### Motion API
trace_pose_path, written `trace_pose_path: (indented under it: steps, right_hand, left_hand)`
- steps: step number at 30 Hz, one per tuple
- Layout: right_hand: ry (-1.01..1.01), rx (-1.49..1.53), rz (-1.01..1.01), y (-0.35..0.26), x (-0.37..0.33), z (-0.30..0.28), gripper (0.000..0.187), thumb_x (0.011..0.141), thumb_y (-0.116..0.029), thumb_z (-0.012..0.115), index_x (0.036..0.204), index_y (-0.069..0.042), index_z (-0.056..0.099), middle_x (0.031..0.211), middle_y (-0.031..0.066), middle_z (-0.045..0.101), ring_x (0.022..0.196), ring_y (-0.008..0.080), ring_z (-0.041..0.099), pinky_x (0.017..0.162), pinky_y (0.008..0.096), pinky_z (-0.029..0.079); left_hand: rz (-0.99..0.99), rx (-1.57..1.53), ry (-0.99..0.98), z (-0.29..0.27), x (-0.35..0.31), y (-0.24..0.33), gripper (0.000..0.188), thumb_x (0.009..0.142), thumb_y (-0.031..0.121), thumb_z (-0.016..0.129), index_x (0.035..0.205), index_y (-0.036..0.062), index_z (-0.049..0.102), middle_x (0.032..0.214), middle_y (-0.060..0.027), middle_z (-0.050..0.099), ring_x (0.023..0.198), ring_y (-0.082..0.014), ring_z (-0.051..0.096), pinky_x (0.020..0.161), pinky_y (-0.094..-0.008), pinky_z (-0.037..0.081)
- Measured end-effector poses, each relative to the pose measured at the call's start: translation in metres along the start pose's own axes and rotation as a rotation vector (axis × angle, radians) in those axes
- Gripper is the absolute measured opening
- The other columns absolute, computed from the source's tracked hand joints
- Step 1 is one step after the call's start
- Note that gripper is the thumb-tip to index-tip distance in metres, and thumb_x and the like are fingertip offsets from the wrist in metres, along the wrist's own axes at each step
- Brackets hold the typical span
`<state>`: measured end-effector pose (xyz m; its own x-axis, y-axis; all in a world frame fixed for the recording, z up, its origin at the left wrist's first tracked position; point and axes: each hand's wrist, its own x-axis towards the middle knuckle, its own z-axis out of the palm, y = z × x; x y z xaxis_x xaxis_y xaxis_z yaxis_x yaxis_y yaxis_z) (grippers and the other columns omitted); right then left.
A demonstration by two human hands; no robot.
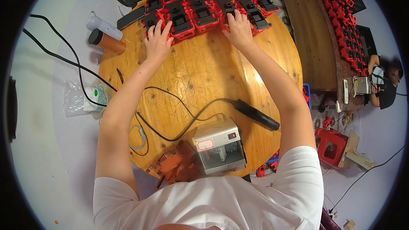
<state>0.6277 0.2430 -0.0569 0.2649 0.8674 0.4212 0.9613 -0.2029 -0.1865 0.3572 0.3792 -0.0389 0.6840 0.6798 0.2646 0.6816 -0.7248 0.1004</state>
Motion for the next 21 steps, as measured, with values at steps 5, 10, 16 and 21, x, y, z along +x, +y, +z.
trace_pose_path:
  steps: [5,10,16,21]
  right_hand:
    - [0.098,0.022,-0.035,-0.006,0.01,0.012,0.062,0.071,-0.02,0.079,0.126,-0.005,0.053,0.133,0.0214,0.048,0.116,0.0398,0.048,0.097,0.0462,0.044]
    - [0.159,0.062,-0.101,-0.02,-0.018,0.001,0.056,0.072,-0.02,0.078,0.122,-0.004,0.059,0.13,0.0204,0.052,0.11,0.0399,0.051,0.096,0.0442,0.045]
    - [0.0,0.154,-0.108,-0.061,-0.09,-0.043,0.06,0.07,-0.022,0.08,0.123,-0.004,0.058,0.131,0.0241,0.05,0.113,0.043,0.049,0.097,0.0464,0.043]
    - [-0.205,0.281,-0.08,-0.104,-0.148,-0.092,0.061,0.069,-0.022,0.081,0.122,-0.005,0.057,0.129,0.0236,0.049,0.113,0.0423,0.05,0.096,0.047,0.044]
  left_hand:
    - [-0.005,-0.041,-0.058,0.004,0.002,0.01,0.061,0.085,0.007,0.06,0.141,0.0274,0.046,0.154,-0.0067,0.03,0.14,-0.0377,0.025,0.1,-0.0686,0.03]
    - [0.082,-0.034,0.004,0.007,-0.024,-0.005,0.059,0.084,0.007,0.061,0.137,0.0299,0.049,0.152,-0.0039,0.034,0.14,-0.0343,0.027,0.101,-0.0641,0.031]
    - [0.105,-0.096,-0.034,-0.031,-0.111,0.001,0.057,0.083,0.006,0.061,0.134,0.0291,0.052,0.15,-0.0044,0.037,0.14,-0.0338,0.026,0.102,-0.0617,0.031]
    - [0.028,-0.17,-0.162,-0.082,-0.194,0.02,0.053,0.082,0.003,0.061,0.13,0.0254,0.056,0.149,-0.0056,0.037,0.139,-0.0352,0.028,0.102,-0.0614,0.031]
